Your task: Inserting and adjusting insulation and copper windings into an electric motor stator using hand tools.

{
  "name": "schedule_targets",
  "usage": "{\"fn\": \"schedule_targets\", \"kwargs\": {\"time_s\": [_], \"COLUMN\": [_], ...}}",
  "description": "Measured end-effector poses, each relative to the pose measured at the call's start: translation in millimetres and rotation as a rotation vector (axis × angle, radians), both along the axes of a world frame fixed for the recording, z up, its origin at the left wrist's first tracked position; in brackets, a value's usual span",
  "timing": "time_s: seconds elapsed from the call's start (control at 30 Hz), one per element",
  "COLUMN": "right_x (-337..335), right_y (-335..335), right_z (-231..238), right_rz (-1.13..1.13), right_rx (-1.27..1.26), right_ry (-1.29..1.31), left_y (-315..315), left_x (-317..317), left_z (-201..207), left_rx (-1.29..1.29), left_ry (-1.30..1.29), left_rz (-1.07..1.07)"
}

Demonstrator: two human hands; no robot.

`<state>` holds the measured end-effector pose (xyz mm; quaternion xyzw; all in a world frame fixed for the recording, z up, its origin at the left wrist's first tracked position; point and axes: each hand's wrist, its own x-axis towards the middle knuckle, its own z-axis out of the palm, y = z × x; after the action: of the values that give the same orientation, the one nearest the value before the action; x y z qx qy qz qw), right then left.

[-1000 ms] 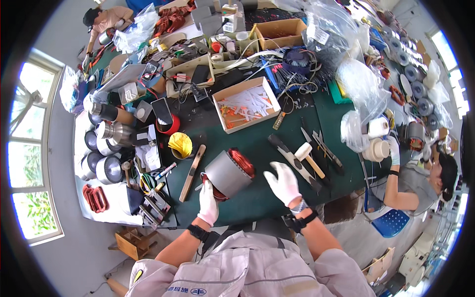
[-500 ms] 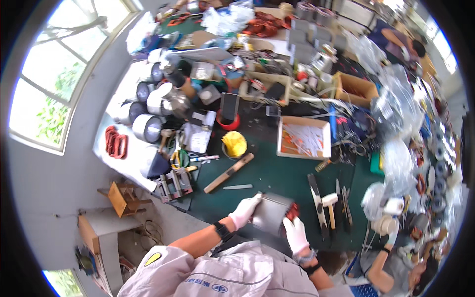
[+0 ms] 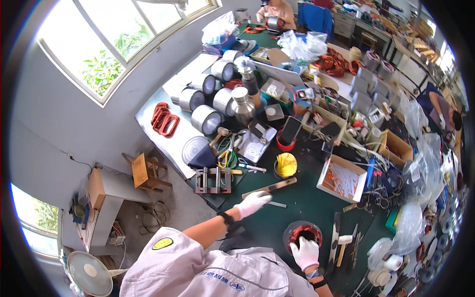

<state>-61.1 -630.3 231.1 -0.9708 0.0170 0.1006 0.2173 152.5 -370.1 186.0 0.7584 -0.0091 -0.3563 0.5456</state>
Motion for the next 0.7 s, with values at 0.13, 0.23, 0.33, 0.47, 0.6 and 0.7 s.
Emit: {"fn": "schedule_targets", "kwargs": {"time_s": [0.13,0.23,0.33,0.47,0.6,0.7], "right_x": [-13,-6,-2,-4,11,14], "right_y": [0,11,17,32,57,67], "right_z": [-13,-10,-9,-15,-29,-33], "right_rz": [-0.024,-0.057,-0.106,-0.265,-0.574,-0.652], "right_rx": [0.032,-0.036,-0.082,-0.212,-0.215,-0.214], "right_ry": [-0.103,-0.089,-0.071,0.087,0.221,0.196], "left_y": [125,210,258,252,278,305], "left_x": [35,84,132,170,183,195], "left_z": [-7,-18,-32,-22,-33,-43], "left_rx": [0.218,0.511,0.78,0.965,0.931,0.817], "left_ry": [-0.25,-0.608,-0.846,-0.658,-0.728,-0.754], "left_rz": [0.267,0.389,0.21,0.021,0.009,0.049]}}
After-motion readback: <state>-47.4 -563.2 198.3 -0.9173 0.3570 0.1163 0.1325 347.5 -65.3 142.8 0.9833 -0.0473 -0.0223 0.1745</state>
